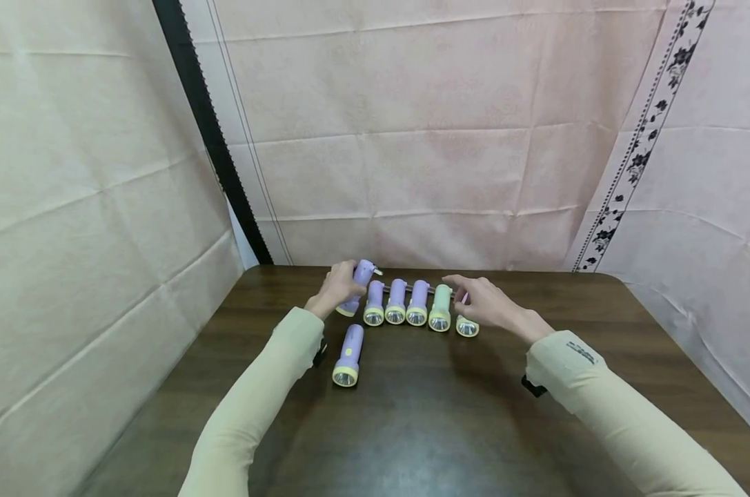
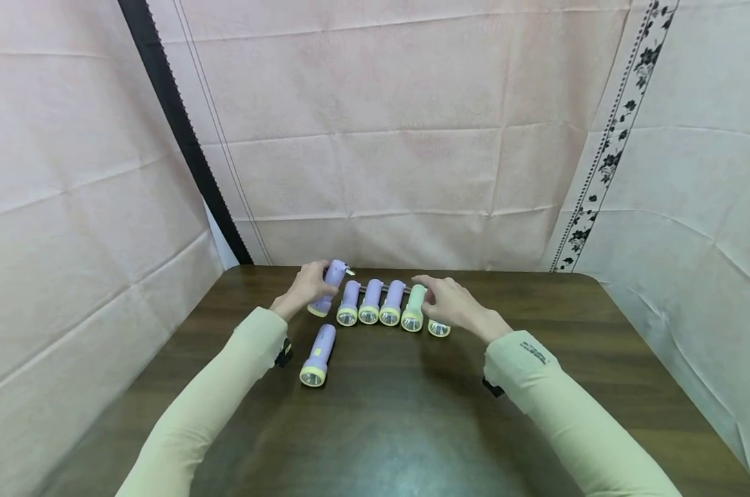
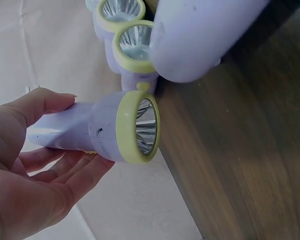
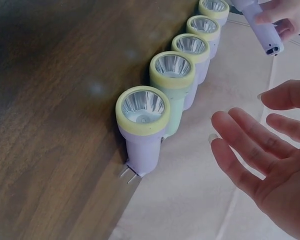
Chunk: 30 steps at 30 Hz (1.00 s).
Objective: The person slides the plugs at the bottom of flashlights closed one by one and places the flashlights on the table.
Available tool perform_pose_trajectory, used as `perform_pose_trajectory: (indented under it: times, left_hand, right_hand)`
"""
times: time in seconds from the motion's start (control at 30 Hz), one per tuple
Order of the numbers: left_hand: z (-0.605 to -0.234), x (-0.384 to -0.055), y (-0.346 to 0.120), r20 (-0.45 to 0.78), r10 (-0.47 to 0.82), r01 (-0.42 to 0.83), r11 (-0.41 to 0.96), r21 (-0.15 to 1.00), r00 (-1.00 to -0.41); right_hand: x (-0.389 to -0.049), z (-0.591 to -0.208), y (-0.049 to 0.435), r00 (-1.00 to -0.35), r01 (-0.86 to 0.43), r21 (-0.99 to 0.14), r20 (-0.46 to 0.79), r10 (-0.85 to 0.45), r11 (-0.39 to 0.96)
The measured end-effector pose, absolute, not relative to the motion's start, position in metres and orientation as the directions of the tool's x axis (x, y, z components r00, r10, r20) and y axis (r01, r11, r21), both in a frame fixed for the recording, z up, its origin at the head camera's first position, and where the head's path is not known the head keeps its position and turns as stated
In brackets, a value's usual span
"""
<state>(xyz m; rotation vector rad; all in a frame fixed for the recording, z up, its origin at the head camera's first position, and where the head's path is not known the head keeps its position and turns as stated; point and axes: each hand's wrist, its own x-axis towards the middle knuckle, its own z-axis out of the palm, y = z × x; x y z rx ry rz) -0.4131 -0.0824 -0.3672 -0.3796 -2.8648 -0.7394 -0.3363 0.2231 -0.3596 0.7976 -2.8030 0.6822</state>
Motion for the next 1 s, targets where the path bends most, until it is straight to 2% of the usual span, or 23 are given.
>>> perform_pose_trajectory:
  times: [0.33, 1.0]
  left_hand:
    - [-0.363, -0.406, -0.066, 0.216, 0.268, 0.339, 0.836, 0.433, -0.939]
    - [-0.366, -0.39, -0.036, 0.234, 0.376, 0.442, 0.802, 0.402, -0.896]
  right_hand:
    - [-0.339, -0.363, 0.221, -0.84, -0.541, -0.342, 0.274, -0.469, 0.769]
    - [-0.335, -0.361, 0.211, -0.824, -0.566, -0.357, 0.272, -0.497, 0.743]
